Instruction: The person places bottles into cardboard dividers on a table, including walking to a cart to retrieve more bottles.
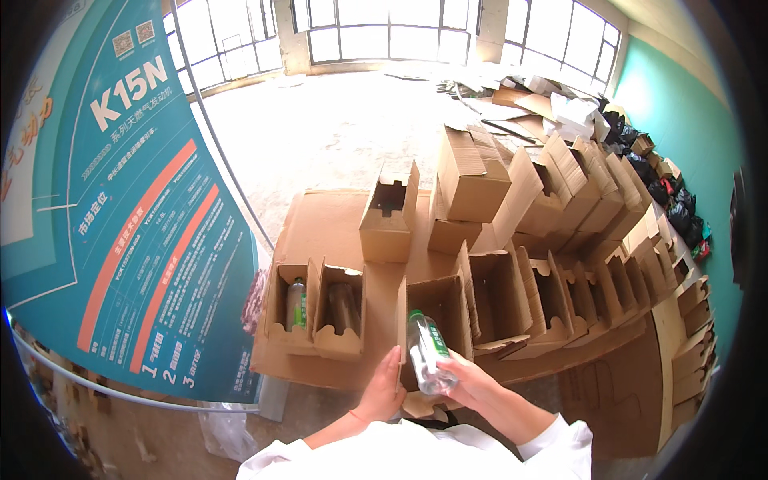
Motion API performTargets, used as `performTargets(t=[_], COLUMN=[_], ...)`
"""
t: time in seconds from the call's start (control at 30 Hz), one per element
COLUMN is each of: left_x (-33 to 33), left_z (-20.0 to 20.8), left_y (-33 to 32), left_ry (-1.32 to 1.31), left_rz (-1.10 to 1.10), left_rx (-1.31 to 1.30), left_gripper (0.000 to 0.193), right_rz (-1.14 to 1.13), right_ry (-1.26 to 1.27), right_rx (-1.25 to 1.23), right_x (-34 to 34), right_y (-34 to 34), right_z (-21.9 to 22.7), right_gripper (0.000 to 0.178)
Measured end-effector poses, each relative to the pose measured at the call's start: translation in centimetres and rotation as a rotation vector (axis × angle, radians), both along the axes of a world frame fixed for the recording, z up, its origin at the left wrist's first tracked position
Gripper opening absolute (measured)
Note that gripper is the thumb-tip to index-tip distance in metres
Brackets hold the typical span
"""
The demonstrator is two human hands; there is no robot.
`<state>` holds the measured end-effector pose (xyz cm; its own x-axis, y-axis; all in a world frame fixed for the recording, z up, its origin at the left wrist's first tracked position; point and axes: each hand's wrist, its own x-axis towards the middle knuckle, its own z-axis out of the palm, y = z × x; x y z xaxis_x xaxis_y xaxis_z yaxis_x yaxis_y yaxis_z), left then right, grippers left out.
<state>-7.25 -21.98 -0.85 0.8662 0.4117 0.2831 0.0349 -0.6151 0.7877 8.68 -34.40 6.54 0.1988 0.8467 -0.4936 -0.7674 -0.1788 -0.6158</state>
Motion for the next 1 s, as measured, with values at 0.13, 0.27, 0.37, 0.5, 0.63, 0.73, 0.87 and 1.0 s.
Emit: performTargets(t=[0.13,0.27,0.37,0.5,0.63,0.73,0.87,1.0], left_x=[0.4,0.4,0.2,0.1,-0.1,0.1,-0.3,-0.4], left_z=[0.3,-0.2,-0.2,-0.4,-0.9,-1.2,-1.3,-0.7], left_y=[-0.2,0.0,-0.4,0.1,0.3,0.3,0.8,1.1], left_ry=[0.031,0.048,0.059,0.039,0.004,-0.003,-0.023,-0.097], left_rz=[-0.022,-0.013,0.009,0.014,0.023,0.017,-0.022,-0.083], left_rx=[-0.012,-0.001,-0.011,-0.027,0.009,-0.025,-0.112,-0.143], left_gripper=[0.083,0.083,0.083,0.080,0.078,0.077,0.082,0.089], right_rz=[0.053,0.432,0.778,0.820,0.831,0.908,0.719,0.426], right_ry=[-0.417,-1.232,-1.579,-1.609,-1.480,-1.588,-1.819,-1.684], right_rx=[-0.284,-0.517,-0.538,-0.371,0.059,0.036,0.059,0.011], right_x=[0.9,0.2,0.7,1.2,1.0,0.7,-0.7,-1.3], right_y=[3.6,5.3,4.7,4.3,1.9,-0.2,-1.4,-1.3], right_z=[-3.6,-7.2,-9.6,-6.6,0.3,1.7,2.2,2.6], right_gripper=[0.068,0.091,0.081,0.067,0.074,0.081,0.081,0.053])
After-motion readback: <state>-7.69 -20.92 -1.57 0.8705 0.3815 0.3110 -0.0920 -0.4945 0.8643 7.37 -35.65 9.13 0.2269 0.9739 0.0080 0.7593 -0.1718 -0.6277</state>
